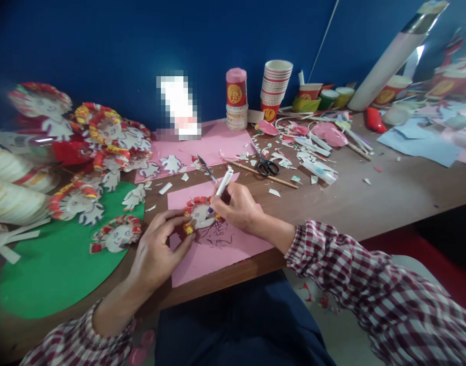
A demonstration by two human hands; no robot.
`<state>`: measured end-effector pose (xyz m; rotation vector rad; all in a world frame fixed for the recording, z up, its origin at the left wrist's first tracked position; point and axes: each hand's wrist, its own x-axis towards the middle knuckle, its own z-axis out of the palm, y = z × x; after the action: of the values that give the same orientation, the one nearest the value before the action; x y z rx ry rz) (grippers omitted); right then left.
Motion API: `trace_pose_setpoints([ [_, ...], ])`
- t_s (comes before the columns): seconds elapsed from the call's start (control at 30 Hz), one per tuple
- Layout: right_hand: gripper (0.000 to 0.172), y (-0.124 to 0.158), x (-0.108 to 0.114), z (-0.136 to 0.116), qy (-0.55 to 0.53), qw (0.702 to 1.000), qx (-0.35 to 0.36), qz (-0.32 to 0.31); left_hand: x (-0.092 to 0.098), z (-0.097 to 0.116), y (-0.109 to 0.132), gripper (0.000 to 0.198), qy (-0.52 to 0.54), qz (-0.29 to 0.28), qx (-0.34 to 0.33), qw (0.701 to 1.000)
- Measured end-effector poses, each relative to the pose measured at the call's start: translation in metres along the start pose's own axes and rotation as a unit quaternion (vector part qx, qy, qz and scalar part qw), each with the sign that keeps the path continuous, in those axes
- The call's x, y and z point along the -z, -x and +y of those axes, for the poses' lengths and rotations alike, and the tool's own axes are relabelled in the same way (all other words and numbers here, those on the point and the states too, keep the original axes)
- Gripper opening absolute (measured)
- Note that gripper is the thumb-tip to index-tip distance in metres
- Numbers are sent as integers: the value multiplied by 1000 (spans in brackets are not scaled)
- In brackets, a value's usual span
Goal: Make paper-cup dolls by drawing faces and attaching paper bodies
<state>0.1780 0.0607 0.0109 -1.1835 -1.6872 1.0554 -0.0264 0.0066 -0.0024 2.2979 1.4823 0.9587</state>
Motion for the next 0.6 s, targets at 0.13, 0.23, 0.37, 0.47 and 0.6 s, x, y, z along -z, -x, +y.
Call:
trace_pose_setpoints([
  [0.13,3,-1,1,2,14,1000,-4,10,0,-1,0,25,0,2,-3,1000],
  [0.23,5,-1,1,3,4,1000,-2,23,0,-1,0,25,0,2,-2,1000],
  [0.37,7,-2,0,4,-57,997,-8,42,0,-1,0,24,3,1,-1,1000],
  [0.47,8,-4,0,4,-109,993,-23,45,1,-1,1,25,4,2,0,1000],
  [0.6,9,-5,-1,4,-133,990,-16,44,0,-1,2,27,7,6,1,1000],
])
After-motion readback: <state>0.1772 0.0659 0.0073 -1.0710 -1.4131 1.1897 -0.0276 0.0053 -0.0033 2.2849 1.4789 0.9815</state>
